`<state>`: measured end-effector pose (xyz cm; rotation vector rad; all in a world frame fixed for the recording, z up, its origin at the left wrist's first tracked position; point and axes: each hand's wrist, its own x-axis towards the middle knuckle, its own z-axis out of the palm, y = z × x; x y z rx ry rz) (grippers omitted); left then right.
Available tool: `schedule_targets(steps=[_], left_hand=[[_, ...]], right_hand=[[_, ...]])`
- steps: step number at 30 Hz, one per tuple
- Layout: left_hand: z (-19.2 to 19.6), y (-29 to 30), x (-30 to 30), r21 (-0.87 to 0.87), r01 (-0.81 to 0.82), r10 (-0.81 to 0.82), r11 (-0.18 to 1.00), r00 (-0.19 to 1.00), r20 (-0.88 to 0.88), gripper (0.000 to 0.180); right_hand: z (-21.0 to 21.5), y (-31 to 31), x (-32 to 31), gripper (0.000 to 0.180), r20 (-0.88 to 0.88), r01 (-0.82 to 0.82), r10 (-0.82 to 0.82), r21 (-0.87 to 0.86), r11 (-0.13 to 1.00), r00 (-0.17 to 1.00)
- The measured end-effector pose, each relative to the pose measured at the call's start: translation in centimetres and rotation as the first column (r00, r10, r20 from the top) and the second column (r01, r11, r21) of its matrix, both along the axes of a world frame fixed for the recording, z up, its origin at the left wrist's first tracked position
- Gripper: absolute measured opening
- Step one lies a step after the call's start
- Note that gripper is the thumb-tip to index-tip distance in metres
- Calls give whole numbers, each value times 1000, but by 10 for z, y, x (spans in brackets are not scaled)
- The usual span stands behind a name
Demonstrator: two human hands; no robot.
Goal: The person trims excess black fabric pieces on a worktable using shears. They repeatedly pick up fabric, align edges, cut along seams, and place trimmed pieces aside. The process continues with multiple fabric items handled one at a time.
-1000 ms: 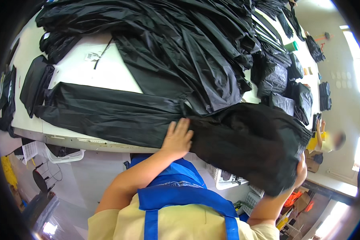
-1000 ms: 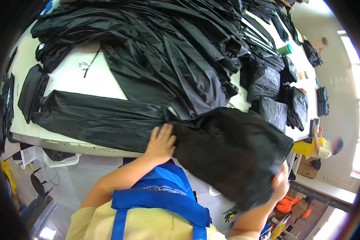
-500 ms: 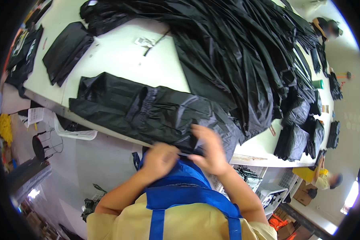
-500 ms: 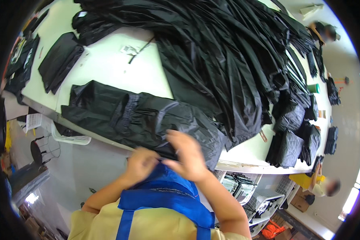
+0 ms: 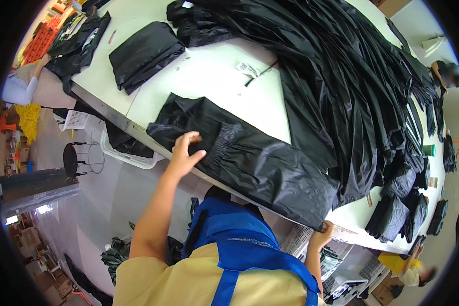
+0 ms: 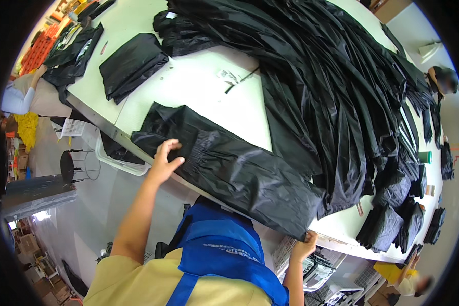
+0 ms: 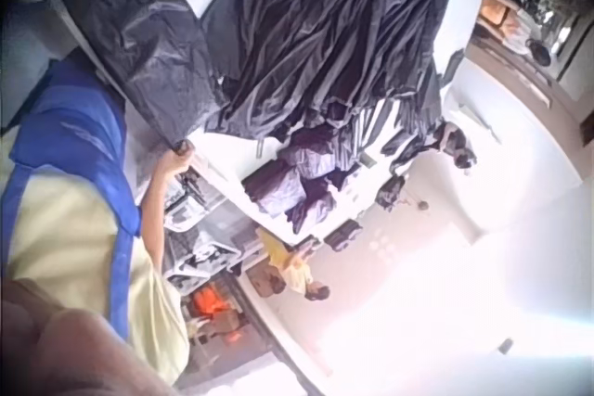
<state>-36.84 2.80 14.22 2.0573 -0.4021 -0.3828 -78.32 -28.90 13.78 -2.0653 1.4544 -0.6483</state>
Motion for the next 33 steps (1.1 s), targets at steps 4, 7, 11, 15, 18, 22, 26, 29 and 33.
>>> schedule_targets(steps=[4,7,11,15,18,22,26,29,33], left_hand=[[-2,16,74,467,77,-184,881,965,189,63],[-50,46,139,369,-291,216,883,948,232,68],[5,14,117,25,-482,416,876,781,466,62],[32,-41,36,155,86,-52,984,976,-212,71],[23,-58,28,355,258,-190,899,958,-215,81],[24,-45,31,206,244,-186,948,946,-265,64],[8,10,39,226,122,-142,966,987,76,45],[13,15,37,139,77,-76,987,997,-15,47],[16,37,63,-52,-11,1,999,982,-191,54]], right_hand=[[-25,-7,-18,23,144,-20,-3,160,987,990],[-39,0,-7,26,152,-139,107,215,967,983],[-23,17,16,23,57,-64,59,96,993,997],[-27,16,1,25,-66,-3,7,57,998,998],[-30,23,9,29,-49,54,-52,39,998,997],[-38,20,-1,27,45,68,-70,39,997,997],[-25,12,8,26,-72,22,-29,-89,996,997],[-10,13,23,43,435,74,-475,673,736,765],[7,19,46,28,79,41,-88,476,879,993]])
